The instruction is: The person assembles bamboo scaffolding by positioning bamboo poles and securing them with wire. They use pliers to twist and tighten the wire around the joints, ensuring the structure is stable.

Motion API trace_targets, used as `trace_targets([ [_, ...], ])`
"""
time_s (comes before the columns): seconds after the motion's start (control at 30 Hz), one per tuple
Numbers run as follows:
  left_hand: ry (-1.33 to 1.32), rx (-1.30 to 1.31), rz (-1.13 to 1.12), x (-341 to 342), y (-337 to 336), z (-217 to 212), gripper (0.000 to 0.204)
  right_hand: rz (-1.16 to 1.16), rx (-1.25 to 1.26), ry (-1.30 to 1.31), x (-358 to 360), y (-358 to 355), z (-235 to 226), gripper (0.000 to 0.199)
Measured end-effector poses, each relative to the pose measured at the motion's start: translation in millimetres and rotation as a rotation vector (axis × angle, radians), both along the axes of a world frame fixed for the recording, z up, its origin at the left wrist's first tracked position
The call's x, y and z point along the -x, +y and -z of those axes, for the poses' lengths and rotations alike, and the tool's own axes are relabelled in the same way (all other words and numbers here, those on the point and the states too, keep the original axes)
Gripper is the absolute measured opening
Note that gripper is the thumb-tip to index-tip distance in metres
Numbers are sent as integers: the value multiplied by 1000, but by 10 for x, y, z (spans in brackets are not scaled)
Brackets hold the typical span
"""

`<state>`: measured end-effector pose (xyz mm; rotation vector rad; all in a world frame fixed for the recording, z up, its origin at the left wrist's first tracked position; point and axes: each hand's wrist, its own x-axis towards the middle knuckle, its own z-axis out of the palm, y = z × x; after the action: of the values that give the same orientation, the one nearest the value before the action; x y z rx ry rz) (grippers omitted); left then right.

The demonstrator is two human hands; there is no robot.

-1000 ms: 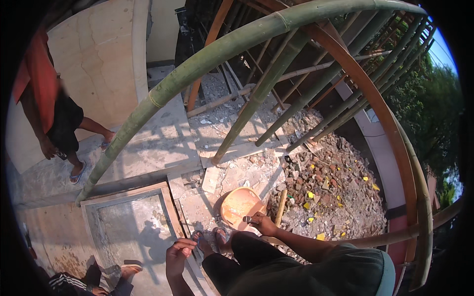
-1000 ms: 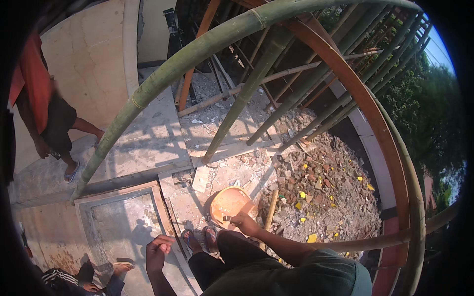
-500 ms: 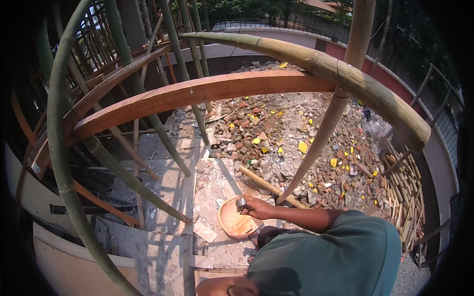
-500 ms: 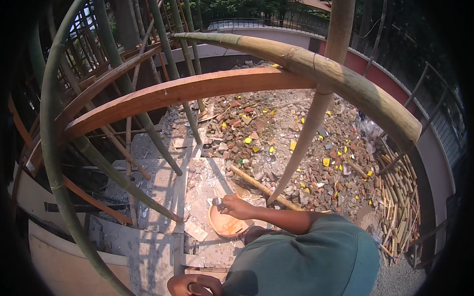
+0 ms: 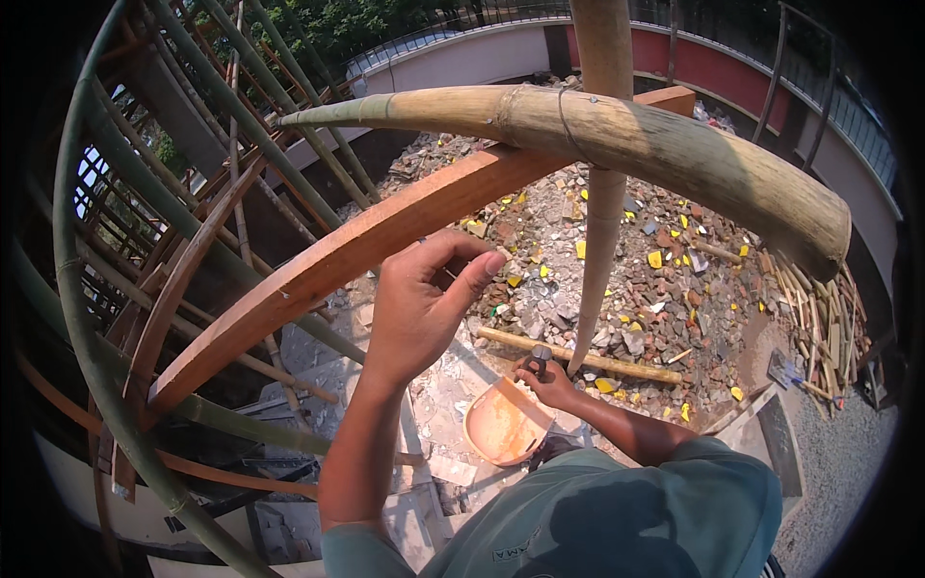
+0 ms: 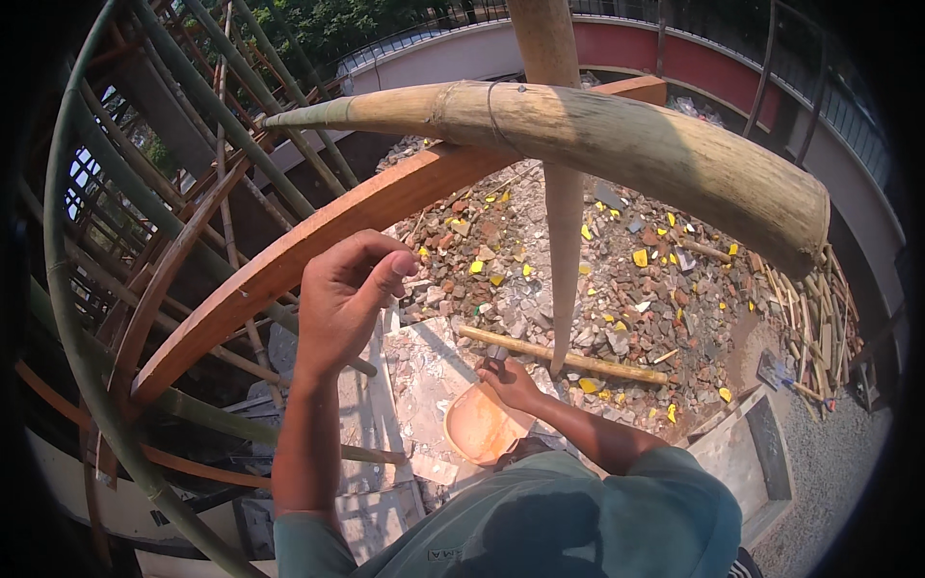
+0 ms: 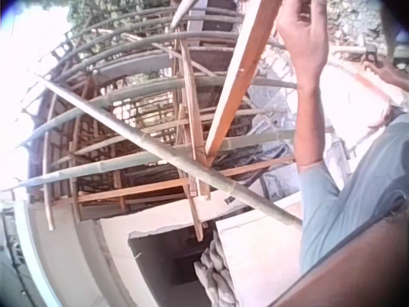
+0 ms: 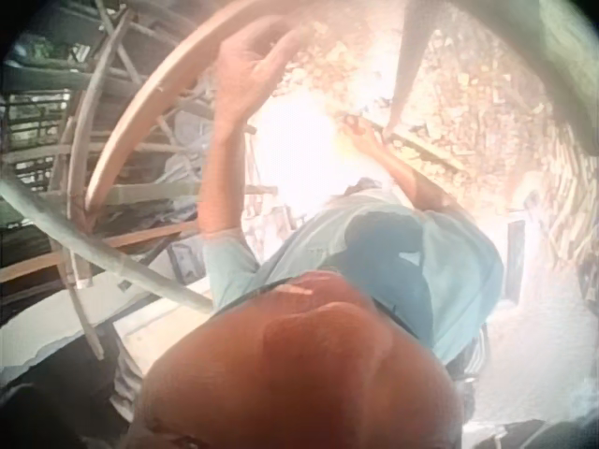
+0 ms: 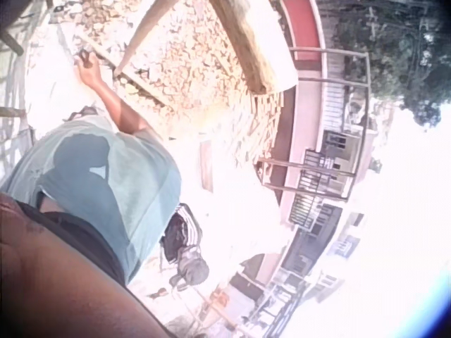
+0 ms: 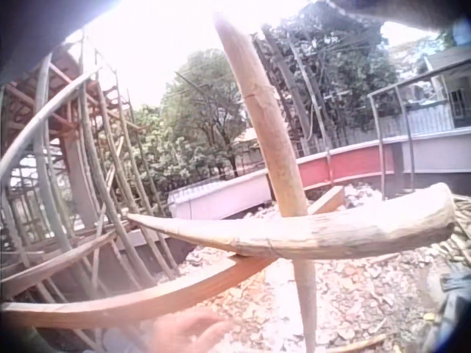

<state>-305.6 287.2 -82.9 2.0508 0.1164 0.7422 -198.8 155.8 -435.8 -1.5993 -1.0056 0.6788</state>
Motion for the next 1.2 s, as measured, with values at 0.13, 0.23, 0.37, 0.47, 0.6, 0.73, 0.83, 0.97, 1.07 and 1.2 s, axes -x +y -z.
trace_targets([
  [0.13,133,-180,41,-878,-6,-128,33,317,-109,77,58,-163,222,21],
  [0.23,146,101,124,-1102,-107,-38,32,500,-313,191,-45,-366,-242,21],
  [0.37,-37,321,294,-1392,-185,254,29,644,-680,540,-625,-450,-1456,35],
  [0.47,-100,310,330,-1515,-262,238,24,644,-824,665,-1127,-471,-2400,46],
  [0.6,-121,60,158,-1597,-238,207,20,390,-1005,718,-1663,-286,-2815,32],
  [0.73,-73,-128,-22,-1529,-265,146,21,417,-957,634,-1812,-143,-2910,24],
  [0.83,-56,-103,24,-1483,-287,150,22,94,-1165,346,-2170,-180,-2586,37],
  [0.97,-158,-306,-67,-1274,-183,83,19,206,-1239,78,-2185,-227,-2583,43],
  [1.07,-464,-603,-88,-1137,-76,-83,12,303,-1284,-121,-2103,-269,-2689,49],
  [1.2,-596,-793,-139,-1190,54,-273,23,42,-1212,270,-2256,-318,-2994,32],
])
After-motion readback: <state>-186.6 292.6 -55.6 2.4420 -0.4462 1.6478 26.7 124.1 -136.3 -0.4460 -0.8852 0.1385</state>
